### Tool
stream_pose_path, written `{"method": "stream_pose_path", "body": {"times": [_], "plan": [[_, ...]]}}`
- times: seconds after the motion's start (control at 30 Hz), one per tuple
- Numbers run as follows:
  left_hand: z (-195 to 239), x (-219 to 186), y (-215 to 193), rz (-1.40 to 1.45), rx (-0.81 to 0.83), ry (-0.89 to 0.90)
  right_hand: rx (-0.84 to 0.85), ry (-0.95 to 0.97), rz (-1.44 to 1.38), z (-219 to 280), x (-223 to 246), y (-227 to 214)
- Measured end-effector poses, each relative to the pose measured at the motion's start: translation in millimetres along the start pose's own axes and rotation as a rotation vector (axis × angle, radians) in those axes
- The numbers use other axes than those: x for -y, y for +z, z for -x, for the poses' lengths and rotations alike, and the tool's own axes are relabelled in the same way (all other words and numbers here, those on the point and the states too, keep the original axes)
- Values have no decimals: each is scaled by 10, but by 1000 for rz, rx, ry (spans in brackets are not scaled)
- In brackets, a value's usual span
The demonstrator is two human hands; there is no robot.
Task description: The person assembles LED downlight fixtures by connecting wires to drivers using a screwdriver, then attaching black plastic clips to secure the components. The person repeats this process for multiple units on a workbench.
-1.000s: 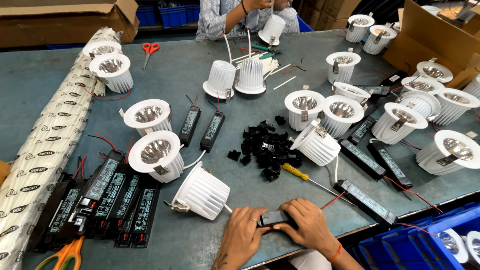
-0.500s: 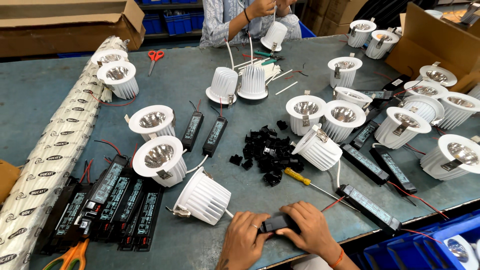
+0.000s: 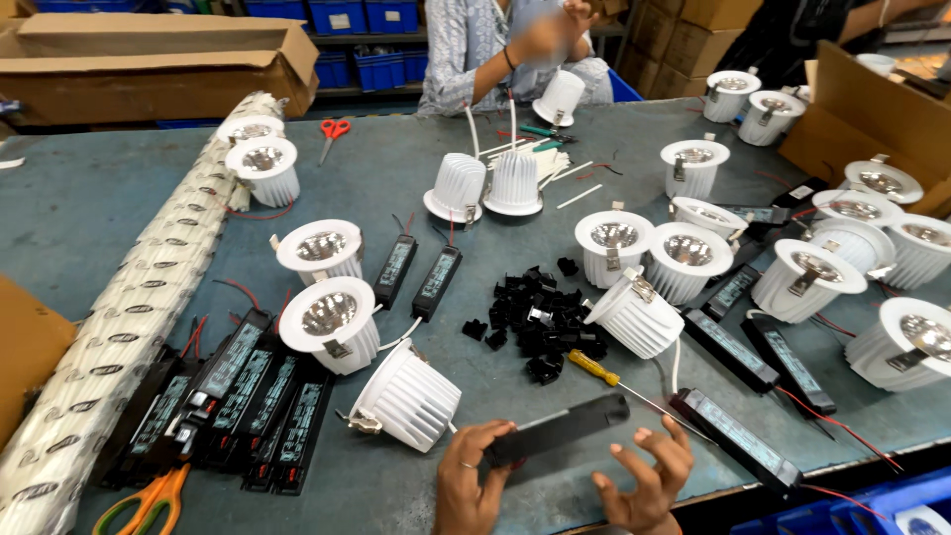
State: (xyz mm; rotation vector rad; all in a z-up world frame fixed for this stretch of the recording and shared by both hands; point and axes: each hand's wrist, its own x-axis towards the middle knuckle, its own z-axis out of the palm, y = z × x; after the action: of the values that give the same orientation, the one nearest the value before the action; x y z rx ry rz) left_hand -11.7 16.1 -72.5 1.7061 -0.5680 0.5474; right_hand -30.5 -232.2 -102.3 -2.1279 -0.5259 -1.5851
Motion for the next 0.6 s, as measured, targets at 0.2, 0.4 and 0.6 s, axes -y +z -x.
{"method": "stream_pose_path", "body": {"times": [0.2,0.4,0.6], "plan": [[17,55,51,185,-121,-157,344,458,-287,12,-111,90],[-24,35,59,12,-28,4,551,1009,-1052,178,256,621],[-76,-66,21,-107,16,105,354,1094,-1221,206,337,626]]}}
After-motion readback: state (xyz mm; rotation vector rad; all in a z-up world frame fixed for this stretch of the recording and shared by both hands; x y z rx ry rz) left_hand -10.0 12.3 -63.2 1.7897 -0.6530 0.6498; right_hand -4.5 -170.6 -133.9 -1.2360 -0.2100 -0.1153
